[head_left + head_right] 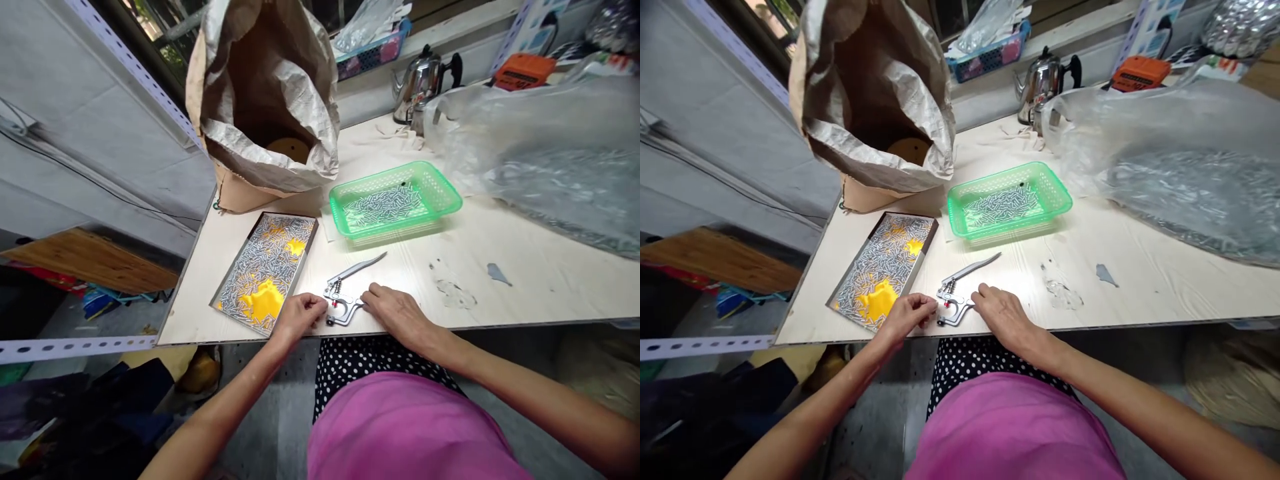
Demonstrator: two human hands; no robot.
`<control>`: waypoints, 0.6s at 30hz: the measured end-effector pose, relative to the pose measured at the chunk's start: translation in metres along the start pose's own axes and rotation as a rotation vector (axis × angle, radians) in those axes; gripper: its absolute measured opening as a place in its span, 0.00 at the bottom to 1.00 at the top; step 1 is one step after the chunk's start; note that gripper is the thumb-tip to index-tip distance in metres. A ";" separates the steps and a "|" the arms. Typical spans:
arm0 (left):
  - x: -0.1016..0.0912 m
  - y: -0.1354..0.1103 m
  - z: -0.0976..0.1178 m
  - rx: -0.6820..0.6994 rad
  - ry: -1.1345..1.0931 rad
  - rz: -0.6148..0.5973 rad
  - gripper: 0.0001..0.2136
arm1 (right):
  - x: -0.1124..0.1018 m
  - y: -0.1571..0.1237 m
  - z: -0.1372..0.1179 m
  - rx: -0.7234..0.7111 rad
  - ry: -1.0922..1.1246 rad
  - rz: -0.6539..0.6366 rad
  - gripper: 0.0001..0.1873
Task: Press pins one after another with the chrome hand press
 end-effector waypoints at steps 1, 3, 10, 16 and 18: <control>0.005 0.003 -0.002 -0.033 -0.019 -0.006 0.14 | 0.002 0.000 0.000 -0.006 -0.006 0.015 0.08; 0.011 0.007 -0.004 -0.076 -0.013 -0.022 0.16 | 0.004 -0.002 0.000 -0.016 -0.009 0.039 0.09; 0.014 0.006 0.000 -0.142 0.086 -0.036 0.19 | 0.007 -0.006 0.004 -0.040 0.042 0.104 0.10; 0.016 0.008 0.004 -0.164 0.162 -0.049 0.18 | 0.012 -0.005 0.007 -0.051 0.075 0.130 0.09; 0.015 0.008 0.003 -0.150 0.204 -0.048 0.17 | 0.012 -0.004 0.006 -0.046 0.076 0.131 0.09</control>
Point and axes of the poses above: each hand's wrist, its own y-axis towards the middle knuckle, its own x-axis out of the palm, z = x × y, the point moved 1 cm from there along y, towards the middle knuckle, and after that the axes turned 5 degrees about z, right-handed, at the moved point
